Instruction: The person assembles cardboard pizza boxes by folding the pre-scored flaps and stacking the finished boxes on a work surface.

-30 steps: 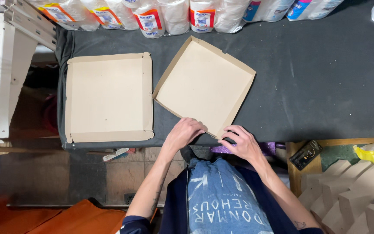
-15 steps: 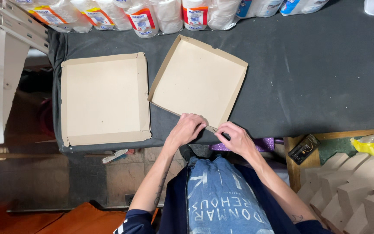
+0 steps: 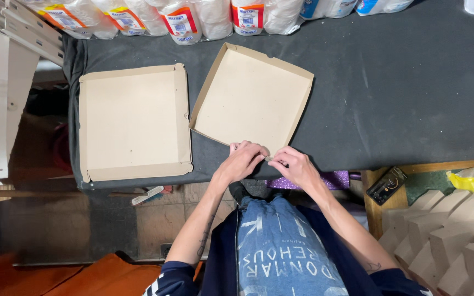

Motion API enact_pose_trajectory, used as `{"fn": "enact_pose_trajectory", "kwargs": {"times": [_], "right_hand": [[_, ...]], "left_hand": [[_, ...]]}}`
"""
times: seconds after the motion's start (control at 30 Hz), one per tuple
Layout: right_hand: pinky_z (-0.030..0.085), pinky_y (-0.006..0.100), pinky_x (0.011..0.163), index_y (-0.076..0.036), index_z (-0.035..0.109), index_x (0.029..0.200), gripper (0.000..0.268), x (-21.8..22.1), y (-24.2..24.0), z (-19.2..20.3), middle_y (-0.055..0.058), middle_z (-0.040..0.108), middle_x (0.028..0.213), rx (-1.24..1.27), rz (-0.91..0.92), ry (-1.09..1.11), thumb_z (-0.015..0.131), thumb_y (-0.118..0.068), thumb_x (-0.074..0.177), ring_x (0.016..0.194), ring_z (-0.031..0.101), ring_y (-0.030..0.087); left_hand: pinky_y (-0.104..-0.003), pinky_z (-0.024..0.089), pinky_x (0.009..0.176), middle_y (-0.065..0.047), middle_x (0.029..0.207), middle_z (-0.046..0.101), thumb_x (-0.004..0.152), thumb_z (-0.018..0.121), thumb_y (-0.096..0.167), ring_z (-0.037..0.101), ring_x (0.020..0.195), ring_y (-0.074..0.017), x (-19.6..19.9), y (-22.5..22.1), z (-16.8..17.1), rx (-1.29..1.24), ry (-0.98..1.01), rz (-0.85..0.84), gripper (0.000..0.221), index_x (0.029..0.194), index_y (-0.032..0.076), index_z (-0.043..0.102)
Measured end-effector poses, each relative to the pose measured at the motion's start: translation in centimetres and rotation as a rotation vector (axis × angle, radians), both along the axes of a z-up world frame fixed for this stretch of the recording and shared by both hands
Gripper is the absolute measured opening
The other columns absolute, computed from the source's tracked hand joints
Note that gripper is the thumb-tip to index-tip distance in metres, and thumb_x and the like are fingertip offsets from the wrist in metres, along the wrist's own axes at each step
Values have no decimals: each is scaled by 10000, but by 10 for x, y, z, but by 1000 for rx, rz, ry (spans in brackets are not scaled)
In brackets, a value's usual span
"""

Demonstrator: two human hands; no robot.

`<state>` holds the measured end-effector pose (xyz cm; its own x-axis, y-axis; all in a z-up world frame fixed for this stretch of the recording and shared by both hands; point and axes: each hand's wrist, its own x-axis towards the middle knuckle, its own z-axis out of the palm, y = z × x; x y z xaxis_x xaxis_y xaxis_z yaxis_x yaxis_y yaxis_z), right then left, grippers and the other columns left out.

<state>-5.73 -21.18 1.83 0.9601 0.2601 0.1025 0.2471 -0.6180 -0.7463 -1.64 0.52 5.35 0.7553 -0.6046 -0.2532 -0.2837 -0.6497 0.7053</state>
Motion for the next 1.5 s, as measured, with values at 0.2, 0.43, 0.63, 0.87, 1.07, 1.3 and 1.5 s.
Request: {"fn": "enact_pose_trajectory", "kwargs": {"times": [0.2, 0.43, 0.63, 0.87, 1.07, 1.3, 1.5], "right_hand": [[653, 395, 791, -107, 711, 1106, 225, 1, -22, 24, 149, 755, 978, 75, 14, 291, 769, -145, 893, 874, 769, 339], [623, 428, 903, -85, 696, 1242, 403, -21, -61, -9, 135, 709, 1213, 360, -227, 185, 799, -43, 855, 1005, 757, 300], [599, 518, 937, 18, 375, 1447, 405, -20, -73, -27, 244, 509, 1358, 874, -642, 342, 479, -54, 1062, 1001, 690, 396], [470, 594, 1067, -27, 289, 1512, 525, -3, -99, 0, 268, 389, 1489, 983, -621, 264, 512, -186, 1064, 1255, 539, 497], [434, 623, 1130, -313, 346, 1516, 454, 3, -169, 8, 24, 464, 1487, 1190, -700, 56, 431, -464, 1096, 1339, 540, 346], [487, 647, 1072, -248, 488, 1324, 249, -20, -285, -65, 37, 594, 1353, 1084, -1070, -52, 545, -379, 1120, 1257, 626, 344], [525, 572, 1024, -123, 460, 1394, 371, 9, -323, -14, 151, 532, 1420, 676, -1181, -147, 567, -378, 1146, 1327, 543, 354]], "left_hand": [[-398, 371, 1080, 2, 1124, 642, 963, 669, 325, 561, 1184, -203, 4, 14, -25, 113, -192, -23, 267, 1185, 189, 608], [-349, 362, 1075, 96, 975, 602, 1013, 571, 310, 568, 1071, -95, -13, 30, -40, 330, -638, 4, 80, 1040, 305, 645], [-295, 379, 1000, 149, 1032, 707, 1060, 556, 307, 626, 1058, -83, -20, -5, 36, -127, -383, 202, 133, 1093, 316, 684], [-304, 509, 776, -74, 948, 695, 1019, 591, 93, 571, 778, -112, -14, -29, 18, -1105, 60, 516, 111, 1107, 30, 618], [-305, 515, 862, -47, 1079, 693, 1083, 481, 219, 668, 930, -142, 1, -96, 20, -1424, 425, 615, 300, 1345, 73, 476], [-363, 526, 930, -65, 1228, 321, 1098, 499, 214, 491, 1041, -186, 45, -189, -18, -1052, 315, 571, 431, 1417, 53, 258], [-477, 511, 1097, -179, 1440, 336, 1046, 549, 281, 535, 1320, -364, 82, -263, -7, -608, 334, 448, 700, 1622, 61, 218]]}}
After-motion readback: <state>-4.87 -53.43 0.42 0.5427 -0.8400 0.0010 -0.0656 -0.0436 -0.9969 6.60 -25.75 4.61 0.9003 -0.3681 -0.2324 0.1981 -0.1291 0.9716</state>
